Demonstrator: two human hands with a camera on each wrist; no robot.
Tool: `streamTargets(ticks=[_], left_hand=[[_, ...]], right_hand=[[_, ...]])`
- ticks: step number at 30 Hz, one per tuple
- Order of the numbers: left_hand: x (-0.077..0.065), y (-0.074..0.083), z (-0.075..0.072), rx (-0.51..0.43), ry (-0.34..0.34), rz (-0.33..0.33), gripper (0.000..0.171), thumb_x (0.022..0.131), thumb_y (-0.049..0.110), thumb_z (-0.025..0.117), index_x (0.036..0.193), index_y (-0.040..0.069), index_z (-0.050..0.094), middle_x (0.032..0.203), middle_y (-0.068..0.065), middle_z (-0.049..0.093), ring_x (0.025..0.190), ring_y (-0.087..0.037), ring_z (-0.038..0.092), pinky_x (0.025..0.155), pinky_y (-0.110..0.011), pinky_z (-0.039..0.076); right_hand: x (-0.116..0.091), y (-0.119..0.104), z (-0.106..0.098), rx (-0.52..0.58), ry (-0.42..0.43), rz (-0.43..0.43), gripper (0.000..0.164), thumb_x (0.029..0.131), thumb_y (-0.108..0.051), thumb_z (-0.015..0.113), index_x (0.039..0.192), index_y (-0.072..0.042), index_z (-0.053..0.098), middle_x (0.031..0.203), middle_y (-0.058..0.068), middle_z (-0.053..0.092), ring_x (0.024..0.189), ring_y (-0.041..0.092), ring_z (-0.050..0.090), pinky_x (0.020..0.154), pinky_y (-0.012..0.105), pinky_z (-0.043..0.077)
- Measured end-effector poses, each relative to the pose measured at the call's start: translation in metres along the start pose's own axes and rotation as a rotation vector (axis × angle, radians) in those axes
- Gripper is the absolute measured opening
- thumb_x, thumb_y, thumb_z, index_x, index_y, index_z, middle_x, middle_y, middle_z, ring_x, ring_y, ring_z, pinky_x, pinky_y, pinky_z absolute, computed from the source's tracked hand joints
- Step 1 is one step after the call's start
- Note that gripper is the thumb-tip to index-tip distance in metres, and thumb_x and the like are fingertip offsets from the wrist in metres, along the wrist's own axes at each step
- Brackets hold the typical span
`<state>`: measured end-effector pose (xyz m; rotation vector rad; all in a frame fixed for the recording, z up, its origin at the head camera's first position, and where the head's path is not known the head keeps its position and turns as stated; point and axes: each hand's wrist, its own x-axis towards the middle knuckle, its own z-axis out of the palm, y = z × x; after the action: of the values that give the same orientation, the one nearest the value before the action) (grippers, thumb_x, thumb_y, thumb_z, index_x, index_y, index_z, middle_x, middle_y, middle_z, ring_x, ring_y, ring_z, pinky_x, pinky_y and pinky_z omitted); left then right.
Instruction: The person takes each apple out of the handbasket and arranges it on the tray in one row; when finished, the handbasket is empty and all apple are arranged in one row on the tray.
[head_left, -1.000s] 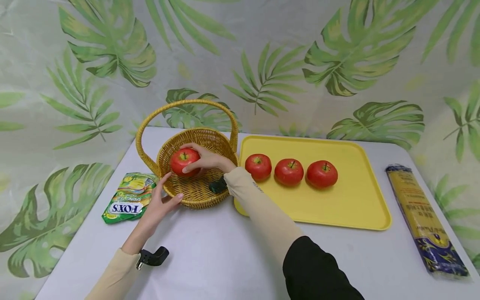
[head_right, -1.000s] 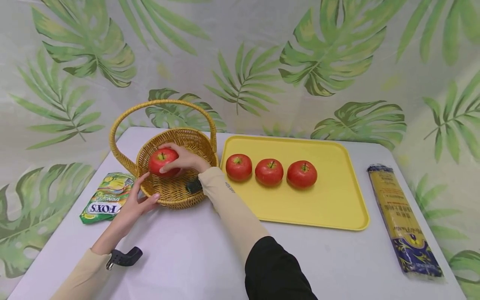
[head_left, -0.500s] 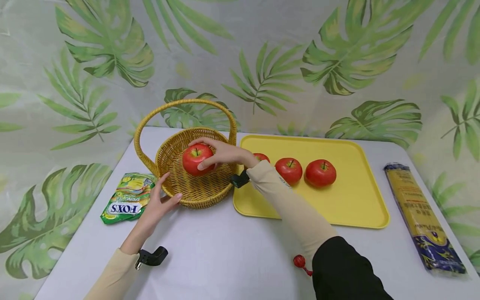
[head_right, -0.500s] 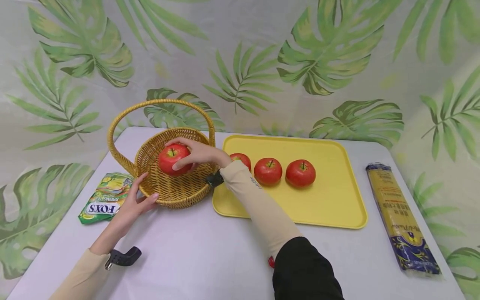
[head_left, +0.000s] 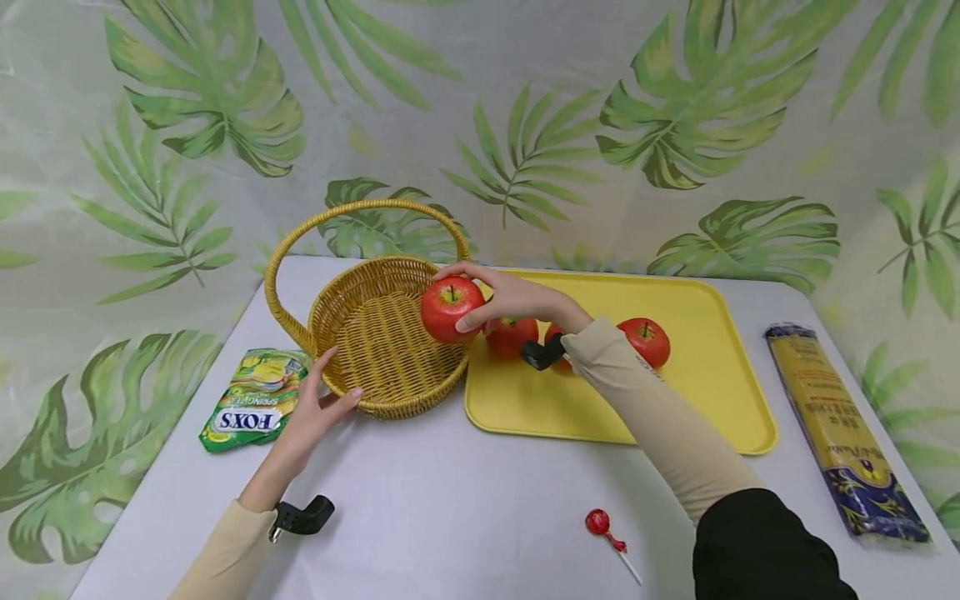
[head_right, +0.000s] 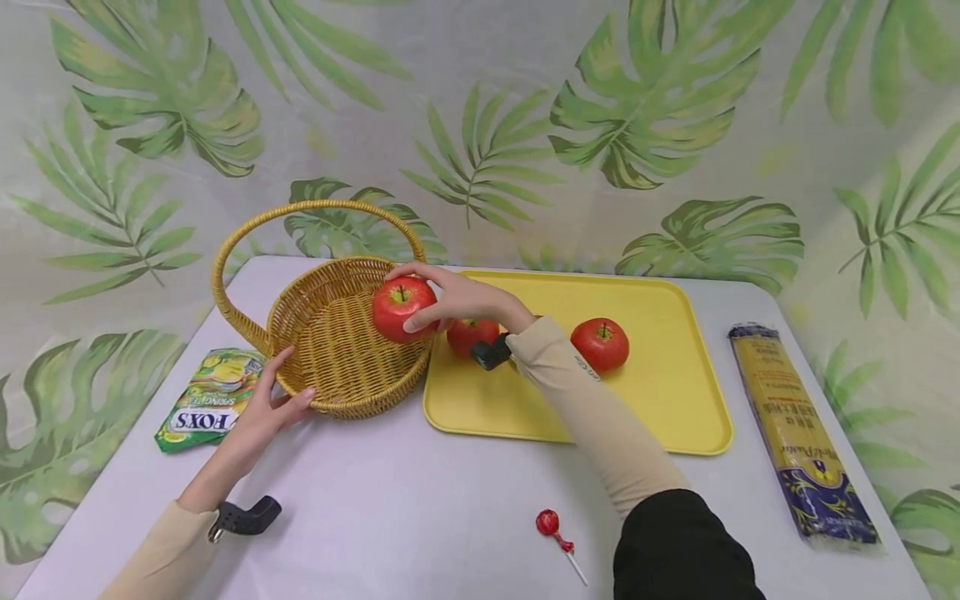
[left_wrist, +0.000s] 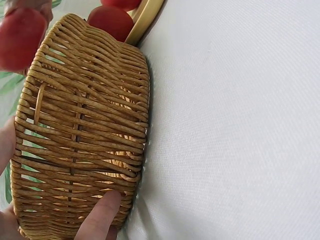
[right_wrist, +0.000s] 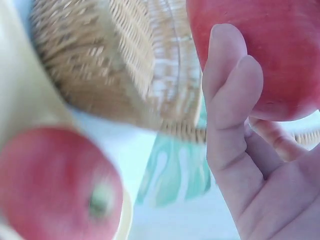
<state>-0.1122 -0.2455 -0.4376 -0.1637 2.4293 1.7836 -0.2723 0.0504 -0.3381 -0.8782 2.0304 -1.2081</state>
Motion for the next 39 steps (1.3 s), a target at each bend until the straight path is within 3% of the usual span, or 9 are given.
streamTargets(ticks=[7,11,15,23,31,39], left_hand=[[0.001,-0.001,-0.001,0.002,-0.004,0.002,0.079,0.087,0.032,0.060,0.143,0.036,0.005,0.144,-0.017,-0.010,0.124,-0.049,0.021,0.093,-0.052,0.034],[0.001,-0.001,-0.001,0.002,-0.008,-0.002,0.079,0.087,0.032,0.060,0.143,0.036,0.005,0.145,-0.017,-0.011,0.124,-0.049,0.021,0.094,-0.053,0.033],[0.001,-0.001,-0.001,-0.016,-0.013,-0.001,0.079,0.087,0.030,0.060,0.144,0.034,0.005,0.144,-0.017,-0.011,0.124,-0.048,0.021,0.094,-0.051,0.034],[0.001,-0.001,-0.001,-0.020,-0.017,0.000,0.079,0.087,0.029,0.060,0.144,0.034,0.005,0.144,-0.017,-0.012,0.124,-0.049,0.020,0.093,-0.052,0.034],[0.001,0.000,-0.001,-0.009,-0.019,0.000,0.080,0.087,0.029,0.060,0.144,0.032,0.004,0.144,-0.018,-0.012,0.123,-0.050,0.021,0.093,-0.053,0.034],[0.001,-0.001,-0.001,-0.005,-0.019,0.013,0.079,0.087,0.030,0.060,0.144,0.034,0.005,0.144,-0.018,-0.011,0.123,-0.050,0.021,0.093,-0.052,0.034]], right_hand=[[-0.040,0.018,-0.027,0.018,0.081,0.039,0.067,0.076,-0.027,0.073,0.131,-0.037,0.036,0.125,0.004,0.039,0.091,0.031,0.054,0.075,0.048,0.048],[-0.064,0.030,-0.042,0.037,0.133,0.079,0.068,0.077,-0.025,0.072,0.132,-0.035,0.034,0.126,0.006,0.038,0.079,0.040,0.055,0.073,0.053,0.047],[-0.089,0.045,-0.056,0.039,0.185,0.111,0.067,0.078,-0.025,0.072,0.132,-0.033,0.034,0.126,0.006,0.038,0.079,0.042,0.054,0.072,0.053,0.046],[-0.146,0.074,-0.082,-0.021,0.308,0.185,0.063,0.082,-0.025,0.067,0.135,-0.030,0.031,0.124,0.008,0.040,0.083,0.032,0.056,0.072,0.043,0.048],[-0.201,0.096,-0.104,-0.026,0.422,0.249,0.063,0.085,-0.022,0.062,0.137,-0.027,0.027,0.124,0.009,0.037,0.076,0.037,0.057,0.066,0.041,0.050],[-0.243,0.114,-0.111,-0.054,0.501,0.300,0.064,0.087,-0.021,0.060,0.139,-0.020,0.022,0.123,0.015,0.036,0.071,0.034,0.059,0.063,0.038,0.053]])
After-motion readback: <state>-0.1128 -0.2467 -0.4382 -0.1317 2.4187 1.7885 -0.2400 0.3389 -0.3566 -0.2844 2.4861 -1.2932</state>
